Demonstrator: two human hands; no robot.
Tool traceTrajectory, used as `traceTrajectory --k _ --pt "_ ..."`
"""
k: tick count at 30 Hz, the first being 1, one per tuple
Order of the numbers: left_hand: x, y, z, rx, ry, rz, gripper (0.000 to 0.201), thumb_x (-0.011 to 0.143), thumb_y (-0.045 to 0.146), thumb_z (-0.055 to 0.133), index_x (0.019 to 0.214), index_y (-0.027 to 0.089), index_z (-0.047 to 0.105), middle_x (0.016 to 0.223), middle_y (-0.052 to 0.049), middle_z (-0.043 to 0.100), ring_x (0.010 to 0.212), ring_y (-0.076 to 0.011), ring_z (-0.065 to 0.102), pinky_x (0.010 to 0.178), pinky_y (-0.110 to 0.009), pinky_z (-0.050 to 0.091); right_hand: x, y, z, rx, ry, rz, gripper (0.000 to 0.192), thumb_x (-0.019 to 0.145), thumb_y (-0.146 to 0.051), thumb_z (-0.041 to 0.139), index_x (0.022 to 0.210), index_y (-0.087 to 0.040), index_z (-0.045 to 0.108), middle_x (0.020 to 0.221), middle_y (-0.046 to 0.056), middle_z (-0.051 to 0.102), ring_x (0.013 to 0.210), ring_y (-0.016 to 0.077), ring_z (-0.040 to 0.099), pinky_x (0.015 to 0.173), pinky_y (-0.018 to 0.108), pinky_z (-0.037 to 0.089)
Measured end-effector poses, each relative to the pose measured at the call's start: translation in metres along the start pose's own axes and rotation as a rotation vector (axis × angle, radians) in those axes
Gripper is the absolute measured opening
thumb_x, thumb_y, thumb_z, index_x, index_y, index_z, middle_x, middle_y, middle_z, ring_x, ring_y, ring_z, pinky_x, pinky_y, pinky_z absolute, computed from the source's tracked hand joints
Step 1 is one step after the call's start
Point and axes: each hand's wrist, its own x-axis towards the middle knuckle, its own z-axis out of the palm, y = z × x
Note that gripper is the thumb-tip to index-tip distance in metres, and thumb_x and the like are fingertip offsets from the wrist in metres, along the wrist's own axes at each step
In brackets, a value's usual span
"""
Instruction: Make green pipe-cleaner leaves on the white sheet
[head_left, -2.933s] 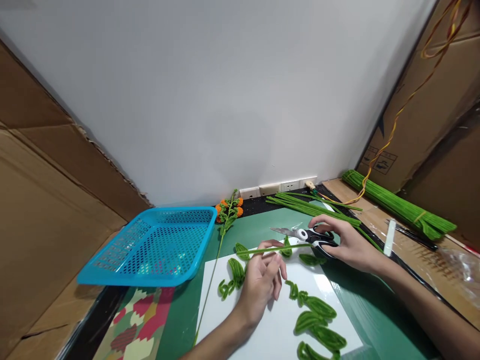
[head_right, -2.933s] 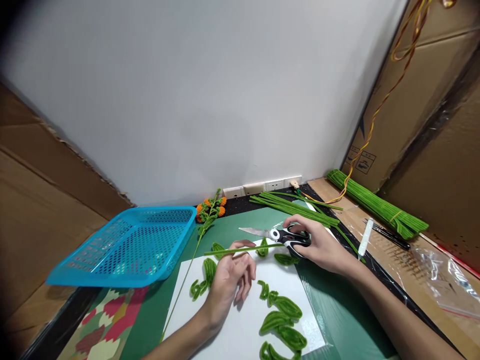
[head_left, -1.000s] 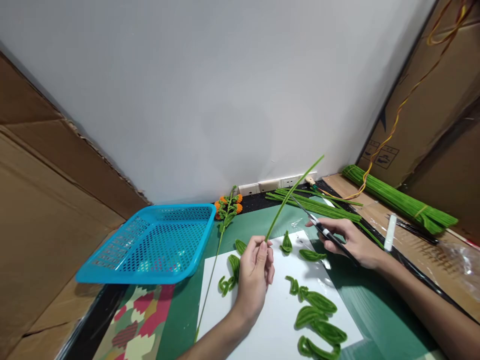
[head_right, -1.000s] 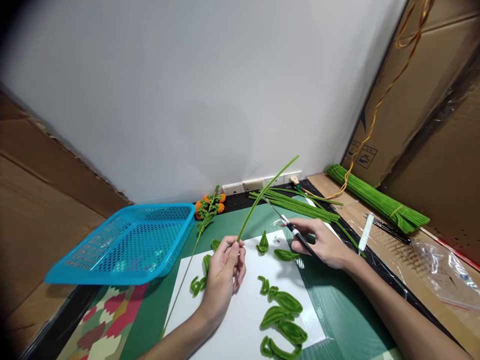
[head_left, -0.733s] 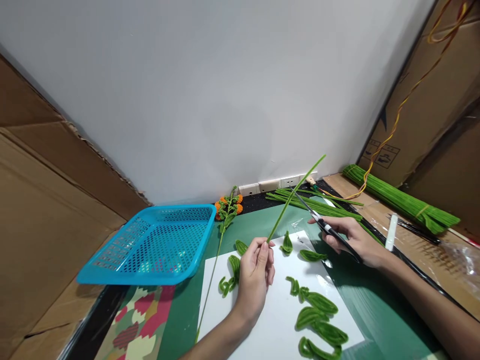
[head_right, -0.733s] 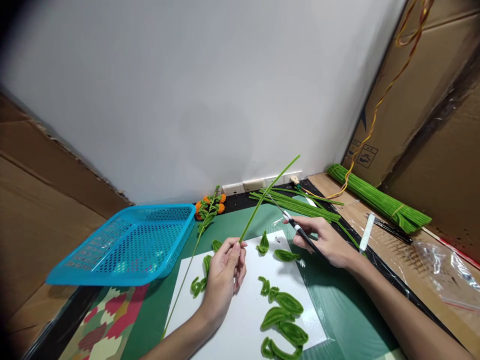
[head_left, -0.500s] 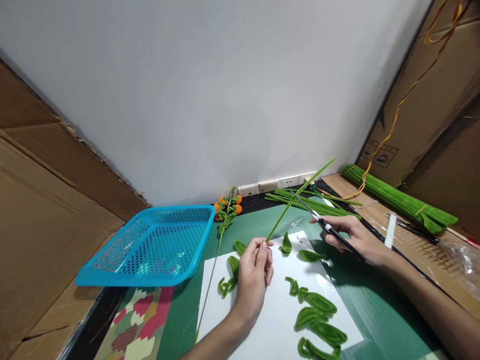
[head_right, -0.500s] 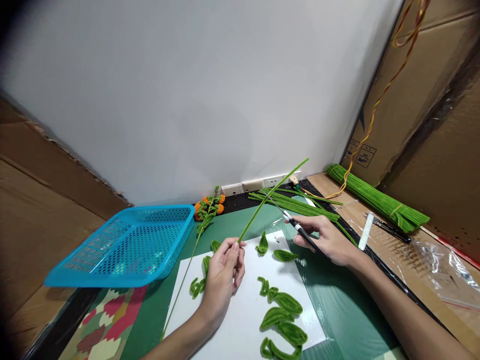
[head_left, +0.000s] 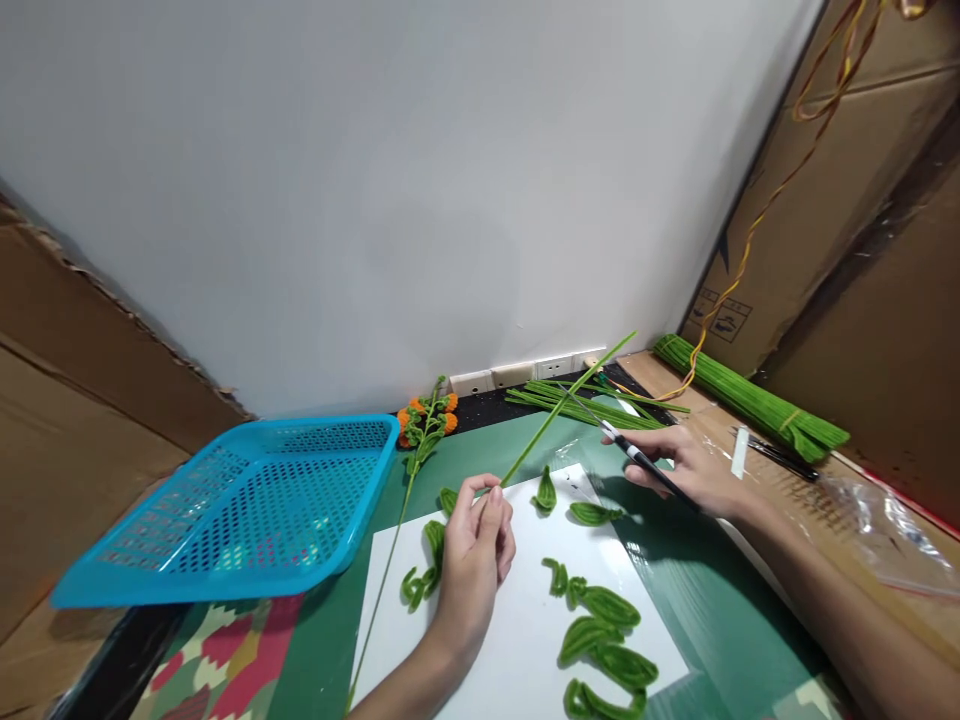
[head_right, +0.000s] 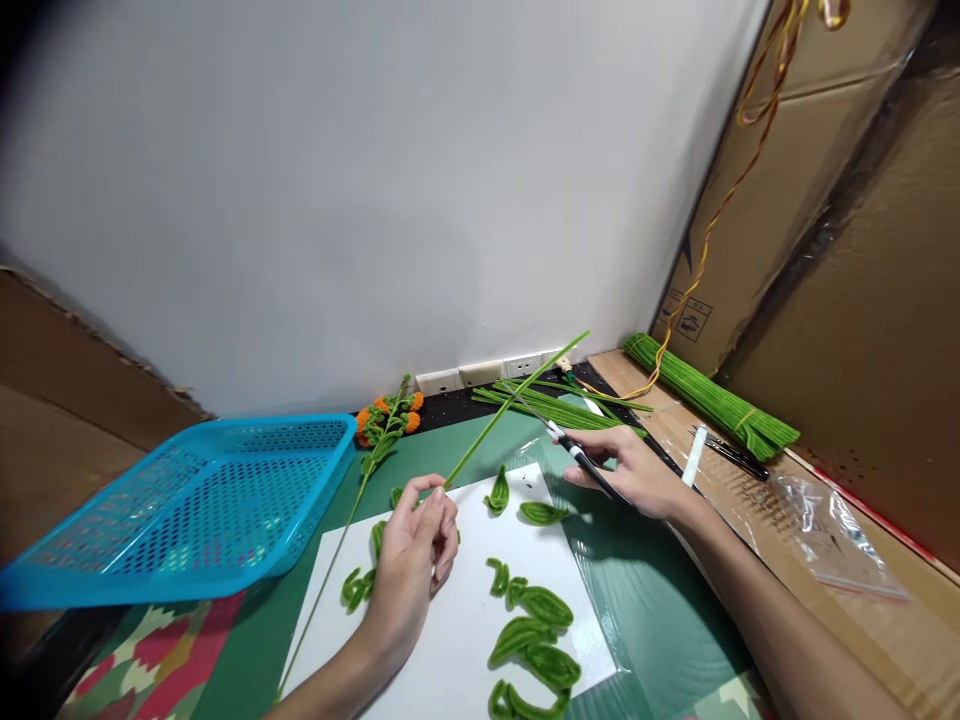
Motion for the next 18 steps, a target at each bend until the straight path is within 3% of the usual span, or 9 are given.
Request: traceTrajectory --k 9,15,18 --pt "-0.005 0.004 -0.001 -0.063 -0.007 -0.086 0.036 0.098 0.057 0.06 0.118 0.028 0.052 0.072 0.008 0.049 0.041 -0.0045 0.035 0.037 -0.014 0.02 0.001 0.012 0.003 -0.029 0.206 0.04 0.059 0.09 -0.052 0.074 0.134 -0.012 0.072 0.062 -0.004 0.048 0.056 0.0129 0.041 0.054 0.027 0.031" --pt "-0.005 0.004 -0.001 0.005 -0.08 -0.128 0.05 0.098 0.055 0.058 0.139 0.027 0.051 0.072 0.005 0.058 0.041 -0.0065 0.037 0.034 -0.015 0.025 -0.001 0.008 0.009 0.099 0.185 0.075 0.061 0.09 -0.052 0.074 0.136 -0.012 0.07 0.063 -0.004 0.05 0.053 0.0134 0.045 0.052 0.027 0.037" --pt "-0.005 0.003 -0.001 -0.009 -0.116 -0.126 0.063 0.097 0.053 0.06 0.151 0.023 0.043 0.077 0.003 0.063 0.041 -0.0074 0.041 0.034 -0.017 0.03 -0.001 0.005 0.012 0.118 0.18 0.081 0.059 0.09 -0.051 0.074 0.134 -0.012 0.07 0.062 -0.004 0.05 0.053 0.0142 0.046 0.053 0.028 0.038"
